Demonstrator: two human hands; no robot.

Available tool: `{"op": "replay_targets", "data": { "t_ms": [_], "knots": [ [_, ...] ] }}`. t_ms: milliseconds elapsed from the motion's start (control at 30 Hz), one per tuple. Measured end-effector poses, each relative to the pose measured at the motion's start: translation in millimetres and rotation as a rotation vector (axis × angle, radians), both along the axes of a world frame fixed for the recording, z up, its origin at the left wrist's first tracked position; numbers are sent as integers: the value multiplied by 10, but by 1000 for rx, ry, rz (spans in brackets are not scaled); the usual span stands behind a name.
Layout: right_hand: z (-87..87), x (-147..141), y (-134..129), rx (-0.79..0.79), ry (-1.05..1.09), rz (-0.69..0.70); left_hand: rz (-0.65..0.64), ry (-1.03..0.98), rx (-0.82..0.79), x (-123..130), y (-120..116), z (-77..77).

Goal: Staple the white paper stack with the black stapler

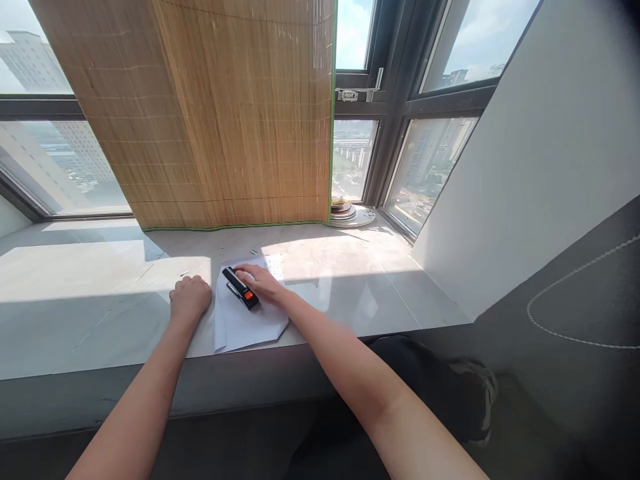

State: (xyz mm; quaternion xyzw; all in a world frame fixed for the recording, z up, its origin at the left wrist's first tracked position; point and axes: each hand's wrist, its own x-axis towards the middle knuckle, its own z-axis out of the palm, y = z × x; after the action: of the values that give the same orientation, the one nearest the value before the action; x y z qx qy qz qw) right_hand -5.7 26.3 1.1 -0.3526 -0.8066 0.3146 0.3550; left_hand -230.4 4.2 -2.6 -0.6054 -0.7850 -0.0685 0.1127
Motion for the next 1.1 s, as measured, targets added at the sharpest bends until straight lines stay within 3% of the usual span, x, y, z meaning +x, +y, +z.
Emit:
{"op": "replay_targets", "data": {
  "t_ms": [67, 167, 267, 533, 667, 733, 833, 933, 1000, 1100],
  "knots": [
    [-50, -61, -123, 28, -81, 33, -1, 2, 11, -12, 3, -17],
    [-100, -165, -228, 12, -198, -96, -1, -5, 27, -28, 3, -30],
    [-96, -82, -269, 6, -224, -183, -7, -17, 38, -38, 0, -35],
    [-95, 998, -397, -3, -176, -245, -6, -12, 69, -101, 33, -86],
    [-82, 1225, -431, -37, -169, -291, -65, -66, 149, -76, 39, -63],
    [-84, 1217, -424, -33, -158, -309, -178, -166, 210, 80, 24, -32],
    [-85, 1167, -389, -4, -109, -333, -505, -355, 265, 520, -29, -4],
    [-18, 1223, -343, 35, 24, -399, -832, -463, 150, 993, -102, -25],
    [69, 1384, -321, 30, 125, -439, -898, -409, 53, 1205, -138, -55],
    [183, 1779, -316, -29, 166, -399, -800, -280, -19, 1376, -142, -98]
  ]
}}
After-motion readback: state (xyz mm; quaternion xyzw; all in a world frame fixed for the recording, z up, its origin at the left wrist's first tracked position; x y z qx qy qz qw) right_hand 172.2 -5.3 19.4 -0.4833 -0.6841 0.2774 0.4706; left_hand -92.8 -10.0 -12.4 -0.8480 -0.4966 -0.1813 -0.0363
